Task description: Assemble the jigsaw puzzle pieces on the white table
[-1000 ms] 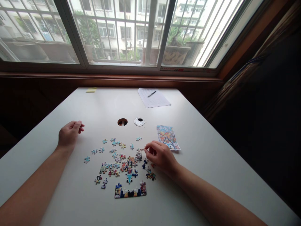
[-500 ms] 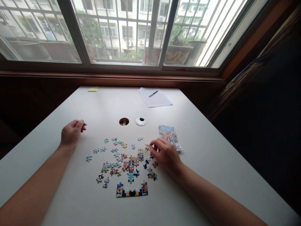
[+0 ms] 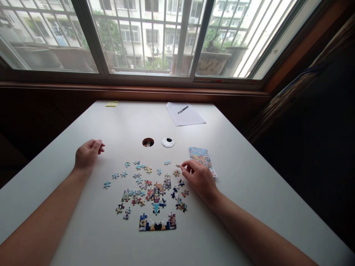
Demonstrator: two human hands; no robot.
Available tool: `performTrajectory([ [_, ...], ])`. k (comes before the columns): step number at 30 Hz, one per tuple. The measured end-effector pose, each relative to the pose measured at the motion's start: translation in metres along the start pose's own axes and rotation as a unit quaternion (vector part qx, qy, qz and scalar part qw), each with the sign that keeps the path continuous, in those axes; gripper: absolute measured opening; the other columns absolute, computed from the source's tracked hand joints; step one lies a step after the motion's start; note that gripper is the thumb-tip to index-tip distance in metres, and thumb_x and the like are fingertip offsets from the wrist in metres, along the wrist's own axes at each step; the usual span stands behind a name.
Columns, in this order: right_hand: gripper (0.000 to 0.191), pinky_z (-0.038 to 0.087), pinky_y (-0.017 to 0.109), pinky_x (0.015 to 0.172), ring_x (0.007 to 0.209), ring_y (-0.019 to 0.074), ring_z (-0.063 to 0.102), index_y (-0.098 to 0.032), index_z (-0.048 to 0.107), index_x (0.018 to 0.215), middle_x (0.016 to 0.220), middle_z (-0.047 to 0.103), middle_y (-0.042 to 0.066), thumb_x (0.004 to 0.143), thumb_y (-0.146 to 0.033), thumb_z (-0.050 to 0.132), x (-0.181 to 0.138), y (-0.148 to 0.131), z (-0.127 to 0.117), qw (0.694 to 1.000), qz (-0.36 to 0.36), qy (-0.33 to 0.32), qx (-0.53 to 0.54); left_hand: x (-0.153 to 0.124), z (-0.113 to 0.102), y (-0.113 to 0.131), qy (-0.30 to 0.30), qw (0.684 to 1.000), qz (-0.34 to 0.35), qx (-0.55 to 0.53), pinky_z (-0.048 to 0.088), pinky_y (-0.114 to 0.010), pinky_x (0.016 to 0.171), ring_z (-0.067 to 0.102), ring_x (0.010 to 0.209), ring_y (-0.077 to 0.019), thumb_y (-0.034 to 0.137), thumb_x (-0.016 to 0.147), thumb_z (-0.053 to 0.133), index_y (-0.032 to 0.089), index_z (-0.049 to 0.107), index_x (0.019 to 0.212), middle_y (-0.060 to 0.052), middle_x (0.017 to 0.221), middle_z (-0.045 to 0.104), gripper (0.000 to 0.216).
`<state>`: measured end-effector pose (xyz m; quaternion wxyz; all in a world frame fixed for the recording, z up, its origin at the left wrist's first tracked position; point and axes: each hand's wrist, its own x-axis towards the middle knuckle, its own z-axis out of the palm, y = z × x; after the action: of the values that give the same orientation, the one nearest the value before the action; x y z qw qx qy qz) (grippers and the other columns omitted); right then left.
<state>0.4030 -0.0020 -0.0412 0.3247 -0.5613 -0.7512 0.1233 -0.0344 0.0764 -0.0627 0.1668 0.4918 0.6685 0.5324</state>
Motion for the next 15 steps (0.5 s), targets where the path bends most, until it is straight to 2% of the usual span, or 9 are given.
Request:
performTrajectory([
  [15,0.012,0.041,0.028,0.071,0.073,0.0166,0.062,-0.022,0.068,0.086,0.084,0.069,0.001,0.096,-0.024,0.061,-0.0017,0.0015,0.0013,0.996,-0.038,-0.021,-0.078,-0.0016,0.0001,0.0036,-0.008,1.0,0.002,0.01,0.046,-0.023,0.059,0.055,0.061,-0.0122,0.044,0.088,0.061,0.018,0.071,0.08,-0.001,0.066,0.064,0.03],
])
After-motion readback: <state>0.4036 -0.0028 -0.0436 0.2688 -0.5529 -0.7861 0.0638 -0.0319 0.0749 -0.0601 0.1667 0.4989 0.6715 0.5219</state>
